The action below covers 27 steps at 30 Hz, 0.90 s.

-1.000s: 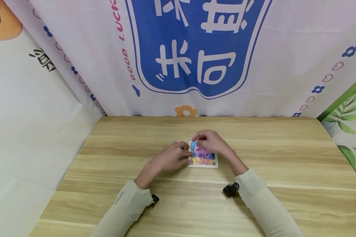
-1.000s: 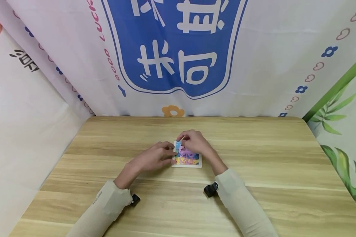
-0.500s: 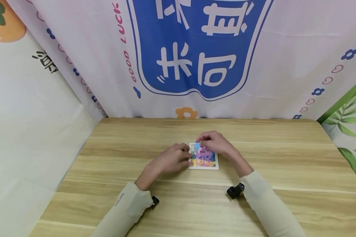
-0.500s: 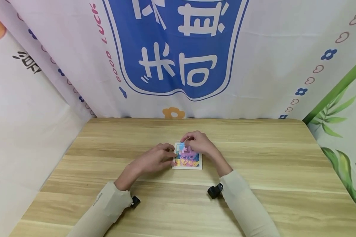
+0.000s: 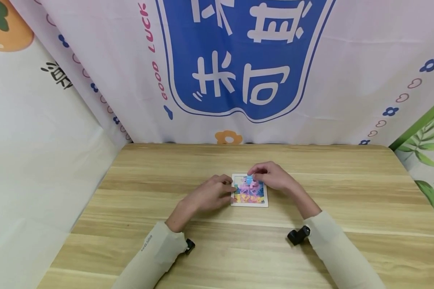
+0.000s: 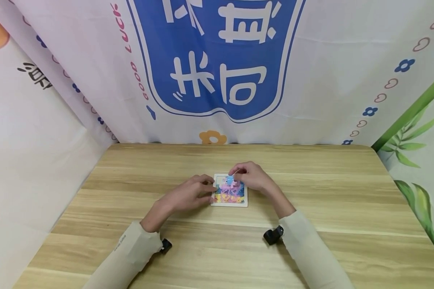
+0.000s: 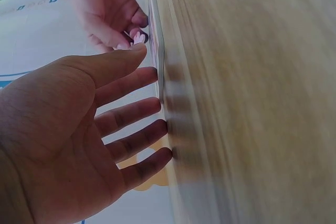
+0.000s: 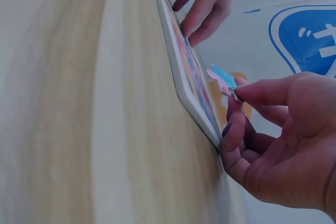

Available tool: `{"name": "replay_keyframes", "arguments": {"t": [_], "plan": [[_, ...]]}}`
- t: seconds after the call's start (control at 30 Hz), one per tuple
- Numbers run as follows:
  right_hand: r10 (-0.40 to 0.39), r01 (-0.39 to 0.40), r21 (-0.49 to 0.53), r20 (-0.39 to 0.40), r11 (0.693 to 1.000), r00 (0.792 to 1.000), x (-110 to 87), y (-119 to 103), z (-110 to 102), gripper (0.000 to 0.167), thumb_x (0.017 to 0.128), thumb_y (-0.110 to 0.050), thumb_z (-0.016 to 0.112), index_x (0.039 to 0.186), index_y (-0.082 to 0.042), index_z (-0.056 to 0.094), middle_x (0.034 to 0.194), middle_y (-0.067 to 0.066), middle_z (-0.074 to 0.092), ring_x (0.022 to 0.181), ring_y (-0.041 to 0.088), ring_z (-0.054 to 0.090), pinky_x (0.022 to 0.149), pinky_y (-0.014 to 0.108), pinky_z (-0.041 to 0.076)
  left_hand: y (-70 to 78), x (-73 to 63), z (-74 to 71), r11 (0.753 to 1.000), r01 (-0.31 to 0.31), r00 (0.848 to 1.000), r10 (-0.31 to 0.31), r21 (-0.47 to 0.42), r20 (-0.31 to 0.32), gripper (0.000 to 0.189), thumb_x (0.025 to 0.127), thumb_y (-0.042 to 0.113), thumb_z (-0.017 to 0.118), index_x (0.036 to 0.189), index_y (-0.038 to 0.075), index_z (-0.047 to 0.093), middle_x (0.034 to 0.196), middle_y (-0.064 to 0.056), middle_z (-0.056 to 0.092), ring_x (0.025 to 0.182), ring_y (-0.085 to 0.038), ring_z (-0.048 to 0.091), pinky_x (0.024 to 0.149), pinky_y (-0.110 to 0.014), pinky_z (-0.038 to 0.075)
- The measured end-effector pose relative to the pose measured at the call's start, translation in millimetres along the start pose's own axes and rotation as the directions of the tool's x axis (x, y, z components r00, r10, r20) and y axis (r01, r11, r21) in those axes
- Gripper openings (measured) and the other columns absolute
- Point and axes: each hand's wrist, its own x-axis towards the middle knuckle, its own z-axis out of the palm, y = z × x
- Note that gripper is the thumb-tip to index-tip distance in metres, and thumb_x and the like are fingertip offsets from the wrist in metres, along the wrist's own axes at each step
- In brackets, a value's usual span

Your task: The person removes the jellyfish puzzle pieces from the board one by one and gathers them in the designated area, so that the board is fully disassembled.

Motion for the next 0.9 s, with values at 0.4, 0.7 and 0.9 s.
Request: {"name": "replay_keyframes", "arguments": {"t": [0.4,0.7,0.9], "plan": [[0.051,-0.052,0.068,0.017,0.996,0.999,-7.6,8.9,-10.7,0.023,0.11,-0.01,0.057,0.123,-0.003,0.075,0.105,0.01,0.063,0.092,0.022,0.054,0.076,0.028,0.05,-0.8,-1.2,0.1,1.0,-0.005,1.0,0.005,0.005,0.0,0.04,0.105,0.03,0.072,0.141,0.011,0.072,0.154,-0.014,0.059,0.14,-0.032,0.057,0.118,-0.049,0.05],[0.051,-0.052,0.063,0.013,0.997,0.999,-18.1,18.8,-24.0,0.024,0.109,-0.009,0.059,0.125,0.0,0.073,0.107,0.012,0.065,0.09,0.022,0.055,0.072,0.027,0.052,-0.4,-1.5,0.9,0.999,-0.019,1.0,0.019,0.033,0.003,0.04,0.106,0.033,0.071,0.14,0.012,0.073,0.154,-0.014,0.059,0.141,-0.033,0.057,0.121,-0.049,0.047],[0.047,-0.047,0.055,0.015,0.997,0.999,-25.8,22.3,-35.4,0.024,0.109,-0.009,0.057,0.126,0.001,0.072,0.106,0.012,0.063,0.089,0.022,0.054,0.071,0.026,0.051,0.6,-1.1,0.4,0.999,-0.001,1.0,0.001,0.036,0.009,0.042,0.106,0.034,0.071,0.142,0.012,0.072,0.156,-0.013,0.058,0.143,-0.033,0.055,0.123,-0.05,0.045]]}}
